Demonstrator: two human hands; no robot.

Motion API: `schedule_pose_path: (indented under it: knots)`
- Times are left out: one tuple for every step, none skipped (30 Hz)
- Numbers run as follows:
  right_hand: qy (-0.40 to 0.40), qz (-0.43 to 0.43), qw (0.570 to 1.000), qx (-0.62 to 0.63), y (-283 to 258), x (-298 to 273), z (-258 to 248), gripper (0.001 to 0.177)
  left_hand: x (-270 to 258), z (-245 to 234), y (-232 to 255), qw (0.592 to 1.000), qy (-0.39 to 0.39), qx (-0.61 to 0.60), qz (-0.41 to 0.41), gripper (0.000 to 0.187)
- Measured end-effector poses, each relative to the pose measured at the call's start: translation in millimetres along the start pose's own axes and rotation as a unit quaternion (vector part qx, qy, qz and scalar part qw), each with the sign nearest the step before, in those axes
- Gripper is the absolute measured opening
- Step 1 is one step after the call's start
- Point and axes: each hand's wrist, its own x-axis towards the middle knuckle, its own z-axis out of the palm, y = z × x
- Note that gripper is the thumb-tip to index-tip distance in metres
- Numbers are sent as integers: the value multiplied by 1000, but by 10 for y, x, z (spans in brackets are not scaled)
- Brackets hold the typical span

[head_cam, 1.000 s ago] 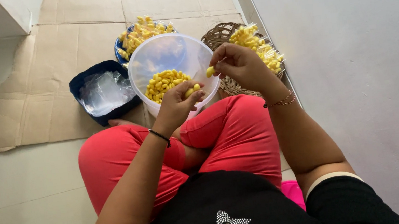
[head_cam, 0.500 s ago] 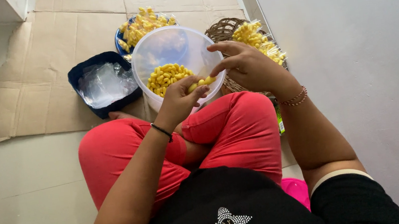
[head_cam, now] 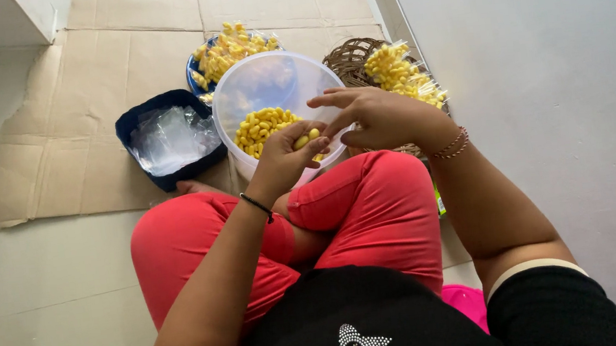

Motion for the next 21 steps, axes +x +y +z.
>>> schedule_pose_path:
  knots:
    - [1, 0, 1000, 0, 11, 25, 13, 36, -3, -3, -13, 1000, -1, 0, 0, 32]
    - [-10, 11, 1000, -23, 22, 51, 24, 29, -6, -8, -25, 1000, -11, -3, -3, 37]
    - [-19, 21, 999, -46, 39, 87, 25, 24, 3, -16, -30, 1000, -20, -7, -5, 42]
    - [-18, 20, 999, -47, 43, 102, 4, 24, 13, -39, 19, 1000, -20, -6, -3, 42]
    - [-15, 36, 997, -69, 45, 120, -14, 24, 18, -65, 67, 999, -39, -13, -16, 51]
    - [-11, 52, 994, -91, 47, 139, -33, 24, 24, -92, 114, 998, -58, -21, -29, 60]
    - [-10, 51, 994, -91, 35, 158, -50, 24, 69, -139, 57, 998, -57, -20, -28, 60]
    - [-10, 46, 994, -99, 23, 180, -68, 23, 116, -188, 0, 998, -43, -7, -37, 51]
    - [-8, 42, 993, -107, 11, 211, -90, 22, 171, -248, -51, 999, -30, 6, -46, 42]
    - [-6, 40, 993, -108, 131, 246, -59, 22, 203, -269, -36, 999, -29, 8, -44, 42]
    - [35, 11, 995, -94, 252, 272, -16, 18, 221, -281, -33, 998, -31, 26, -42, 38]
    - [77, -17, 994, -79, 375, 301, 26, 14, 242, -295, -30, 998, -33, 43, -40, 34]
    - [77, -19, 994, -80, 401, 336, 42, 14, 267, -303, -19, 998, -32, 44, -39, 34]
    - [88, -41, 993, -72, 428, 373, 56, 12, 293, -313, -7, 997, -46, 38, -46, 38]
    - [98, -63, 991, -64, 461, 422, 60, 12, 331, -327, 12, 996, -60, 32, -52, 41]
    - [99, -66, 991, -65, 467, 464, 56, 12, 378, -363, -12, 997, -58, 33, -50, 41]
    - [94, -68, 991, -64, 470, 507, 58, 14, 419, -399, -40, 994, -75, 11, -76, 46]
    - [90, -69, 992, -62, 474, 553, 62, 17, 460, -439, -71, 991, -92, -11, -101, 51]
    - [87, -72, 992, -63, 431, 591, 44, 17, 506, -471, -103, 991, -89, -12, -100, 51]
    - [85, -72, 992, -63, 389, 631, 26, 16, 553, -505, -135, 987, -103, -9, -121, 49]
    - [83, -72, 992, -64, 349, 679, 3, 15, 609, -546, -163, 983, -117, -6, -142, 47]
